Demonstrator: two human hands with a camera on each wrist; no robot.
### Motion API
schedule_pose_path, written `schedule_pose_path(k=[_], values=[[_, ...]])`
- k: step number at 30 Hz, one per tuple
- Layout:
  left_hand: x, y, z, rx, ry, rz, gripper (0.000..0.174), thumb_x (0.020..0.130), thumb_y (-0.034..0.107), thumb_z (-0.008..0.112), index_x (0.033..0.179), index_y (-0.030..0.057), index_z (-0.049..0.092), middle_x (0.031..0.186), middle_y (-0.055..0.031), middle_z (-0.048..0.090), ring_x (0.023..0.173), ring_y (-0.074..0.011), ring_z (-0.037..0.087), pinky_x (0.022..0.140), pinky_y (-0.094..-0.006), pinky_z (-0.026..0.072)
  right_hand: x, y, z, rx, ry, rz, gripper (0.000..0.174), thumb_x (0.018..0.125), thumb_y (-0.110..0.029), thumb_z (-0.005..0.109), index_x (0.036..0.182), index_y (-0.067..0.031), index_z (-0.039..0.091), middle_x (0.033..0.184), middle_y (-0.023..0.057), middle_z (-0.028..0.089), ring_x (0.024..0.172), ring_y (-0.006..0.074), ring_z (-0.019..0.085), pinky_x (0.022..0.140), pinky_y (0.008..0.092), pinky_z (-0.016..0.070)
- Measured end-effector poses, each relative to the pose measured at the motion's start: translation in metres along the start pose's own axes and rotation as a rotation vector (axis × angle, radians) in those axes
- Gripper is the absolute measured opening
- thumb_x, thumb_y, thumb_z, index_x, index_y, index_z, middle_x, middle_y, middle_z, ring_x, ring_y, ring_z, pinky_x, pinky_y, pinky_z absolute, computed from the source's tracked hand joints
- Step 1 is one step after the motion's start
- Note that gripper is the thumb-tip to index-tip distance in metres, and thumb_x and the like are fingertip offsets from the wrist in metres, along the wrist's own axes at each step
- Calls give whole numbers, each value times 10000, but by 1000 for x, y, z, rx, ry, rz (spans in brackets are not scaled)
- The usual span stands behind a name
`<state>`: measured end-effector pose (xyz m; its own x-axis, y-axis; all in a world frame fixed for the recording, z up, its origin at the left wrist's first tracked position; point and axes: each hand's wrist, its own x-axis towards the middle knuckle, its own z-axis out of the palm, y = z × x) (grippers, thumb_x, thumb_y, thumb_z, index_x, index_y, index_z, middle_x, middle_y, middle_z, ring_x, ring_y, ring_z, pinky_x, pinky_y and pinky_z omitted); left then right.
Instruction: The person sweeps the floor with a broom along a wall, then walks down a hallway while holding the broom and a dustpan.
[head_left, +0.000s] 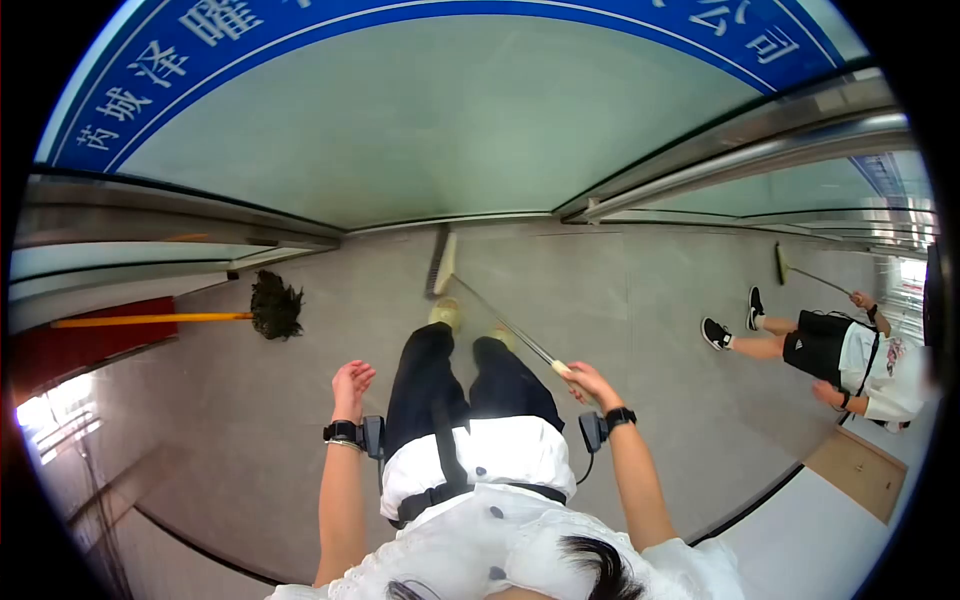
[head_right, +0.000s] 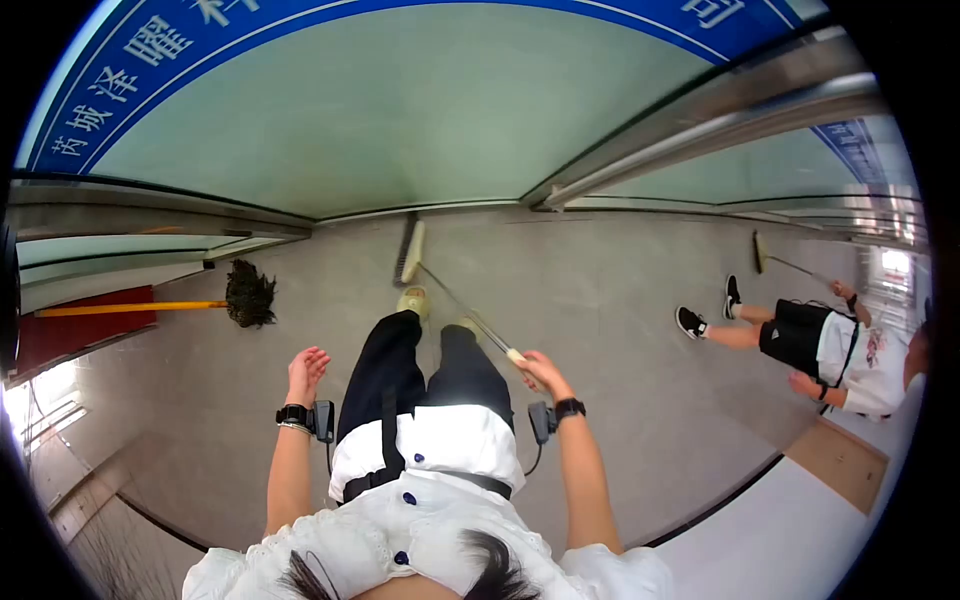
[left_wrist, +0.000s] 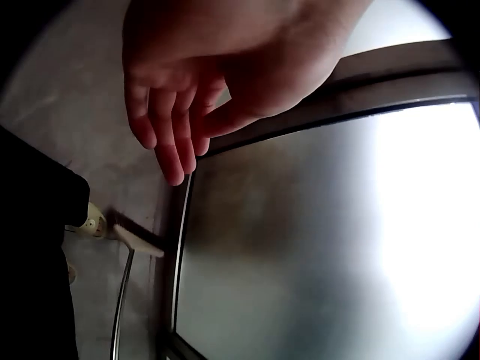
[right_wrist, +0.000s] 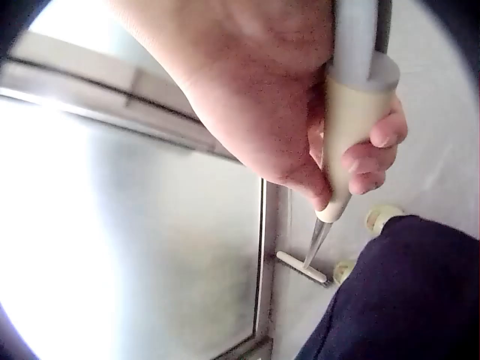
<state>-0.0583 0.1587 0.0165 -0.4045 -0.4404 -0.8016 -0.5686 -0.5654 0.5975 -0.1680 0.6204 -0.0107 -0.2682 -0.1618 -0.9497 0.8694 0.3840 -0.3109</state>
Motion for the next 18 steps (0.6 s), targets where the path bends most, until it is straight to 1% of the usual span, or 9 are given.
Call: schedule_pose_path(k=[3, 9, 13, 15, 18], values=[[-3, 4, 6, 104, 15, -15, 212, 804, 176, 422, 941, 46, 520, 873, -82, 594, 758, -179, 602, 641, -251, 430, -31, 35, -34, 151, 20, 73, 389, 781, -263, 569, 1120, -120, 443, 611, 25, 481, 438, 98, 432, 358, 241, 330], [17, 4, -2, 168, -14, -32, 204, 809, 165, 405, 937, 60, 524, 847, -73, 602, 708, -168, 612, 608, -238, 424, -59, 73, -61, 333, 175, 113, 361, 802, -260, 525, 1133, -140, 445, 596, 15, 466, 415, 75, 398, 361, 212, 327], [20, 0, 11, 274, -22, -45, 198, 810, 158, 397, 927, 64, 527, 835, -67, 602, 691, -159, 614, 590, -229, 408, -66, 71, -73, 315, 322, 109, 337, 807, -258, 509, 1117, -137, 459, 588, 10, 459, 409, 71, 392, 352, 207, 330], [15, -7, 16, 337, -14, -46, 194, 810, 152, 395, 921, 66, 528, 831, -64, 600, 689, -154, 613, 585, -224, 398, -61, 72, -79, 281, 314, 115, 321, 808, -256, 508, 1101, -131, 472, 580, 11, 459, 409, 73, 400, 354, 210, 336], [6, -3, 17, 389, -23, 66, 189, 812, 136, 382, 910, 65, 528, 812, -52, 587, 659, -138, 600, 587, -223, 383, -59, 65, -71, 208, 322, 116, 294, 810, -253, 508, 1073, -124, 492, 568, 14, 460, 409, 76, 415, 357, 214, 345]])
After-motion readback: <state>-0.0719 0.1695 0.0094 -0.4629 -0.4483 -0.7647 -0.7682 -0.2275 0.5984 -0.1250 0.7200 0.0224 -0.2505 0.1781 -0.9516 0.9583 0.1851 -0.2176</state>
